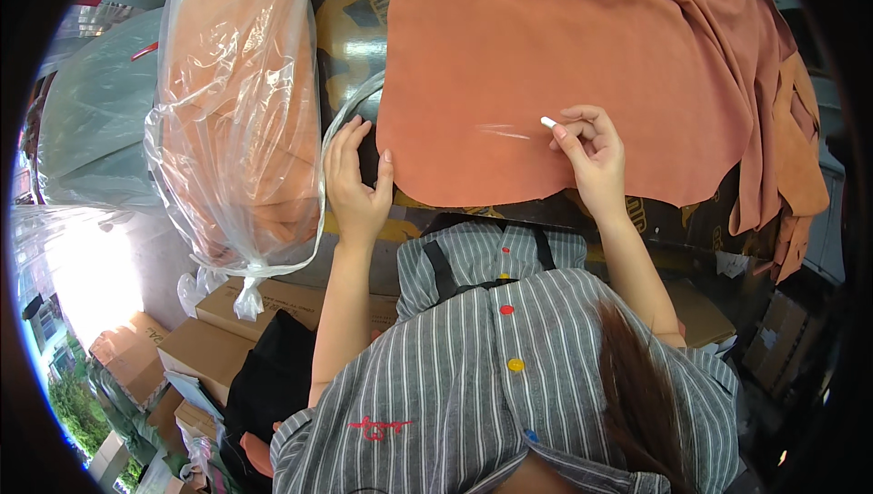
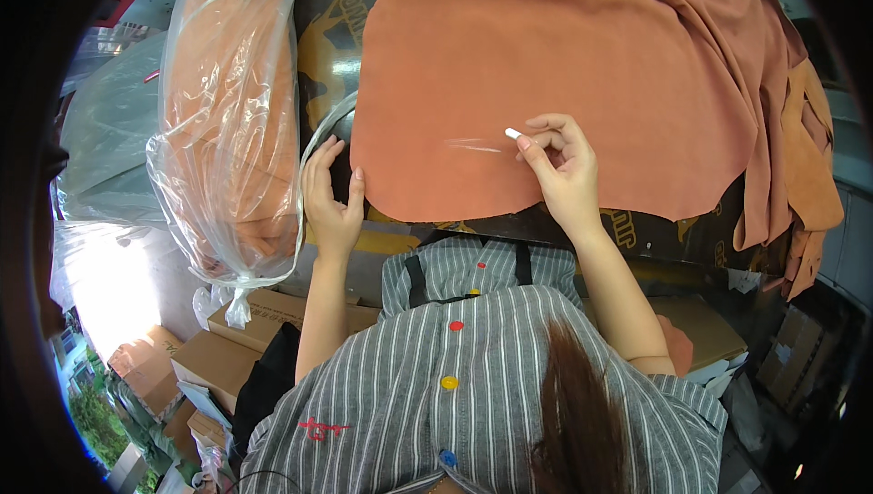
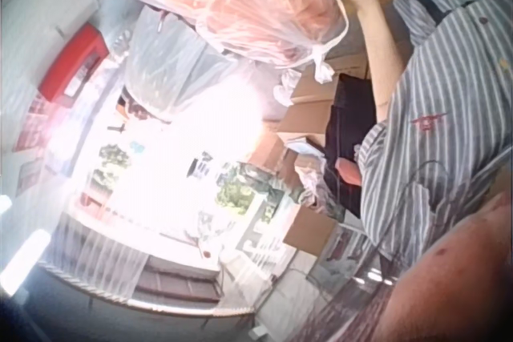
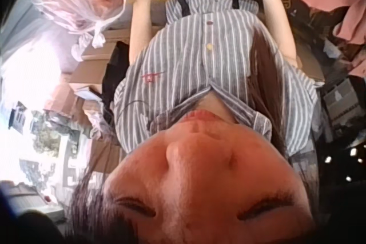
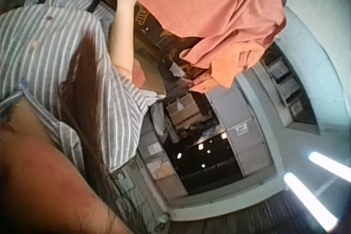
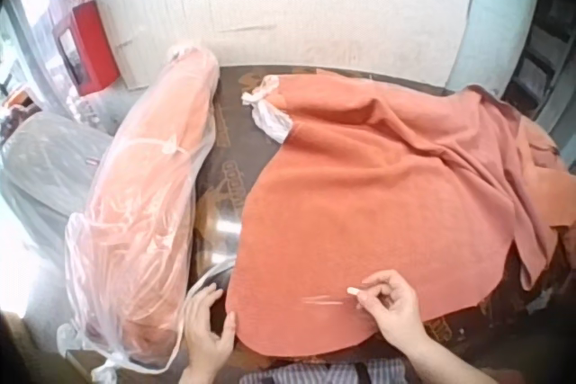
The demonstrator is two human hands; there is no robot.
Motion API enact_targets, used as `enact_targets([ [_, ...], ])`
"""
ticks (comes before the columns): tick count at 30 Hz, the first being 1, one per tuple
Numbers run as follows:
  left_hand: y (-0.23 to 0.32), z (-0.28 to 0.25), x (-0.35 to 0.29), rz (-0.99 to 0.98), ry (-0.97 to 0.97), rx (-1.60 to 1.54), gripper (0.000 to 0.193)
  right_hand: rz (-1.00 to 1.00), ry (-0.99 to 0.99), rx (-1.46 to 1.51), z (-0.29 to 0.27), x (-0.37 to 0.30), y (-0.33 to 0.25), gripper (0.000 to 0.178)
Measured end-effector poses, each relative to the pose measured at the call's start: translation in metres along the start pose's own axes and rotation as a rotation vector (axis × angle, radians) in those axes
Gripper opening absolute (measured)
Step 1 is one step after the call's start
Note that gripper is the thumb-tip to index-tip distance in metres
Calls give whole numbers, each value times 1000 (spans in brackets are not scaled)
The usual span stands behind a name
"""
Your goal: The person unfolds a large piece of salmon-colored fabric on a table, smooths it out, and uses a white marking tool to draw lines and shapes on the surface. The person repeatedly lifts and repositions the fabric to continue marking different sections.
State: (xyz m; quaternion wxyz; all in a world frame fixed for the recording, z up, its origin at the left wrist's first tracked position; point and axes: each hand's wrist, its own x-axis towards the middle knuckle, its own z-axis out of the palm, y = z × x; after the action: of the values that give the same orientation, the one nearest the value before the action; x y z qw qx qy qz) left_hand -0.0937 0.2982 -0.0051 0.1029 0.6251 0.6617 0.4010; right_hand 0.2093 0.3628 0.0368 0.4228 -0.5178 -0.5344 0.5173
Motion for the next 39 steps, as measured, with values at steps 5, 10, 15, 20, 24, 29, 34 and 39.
enact_targets([
  [5, 24, -19, -6, -107, -169, 82, 52, 44, -217, -142, 24, -38, -16, 10],
  [10, 20, -23, -16, -158, -304, -13, 54, -221, -404, -379, 77, -39, -5, 15],
  [15, 18, -26, -19, -160, -313, -63, 49, -593, -290, -448, 108, -26, 9, 13],
  [20, 18, -24, -18, -158, -334, -83, 50, -403, -106, -580, 62, -18, 1, 11],
  [24, 18, -24, -19, -171, -319, -98, 55, -116, 97, -572, 4, -36, -4, 15],
  [29, 24, -25, -14, -192, -337, -75, 71, 61, 93, -530, -43, -76, -13, 10],
  [34, 29, -14, -16, -208, -225, -12, 62, 60, 313, 68, -75, -50, 3, 8],
  [39, 27, 6, -13, -161, -106, 185, 36, 5, 300, -173, -78, -5, 10, 10],
])
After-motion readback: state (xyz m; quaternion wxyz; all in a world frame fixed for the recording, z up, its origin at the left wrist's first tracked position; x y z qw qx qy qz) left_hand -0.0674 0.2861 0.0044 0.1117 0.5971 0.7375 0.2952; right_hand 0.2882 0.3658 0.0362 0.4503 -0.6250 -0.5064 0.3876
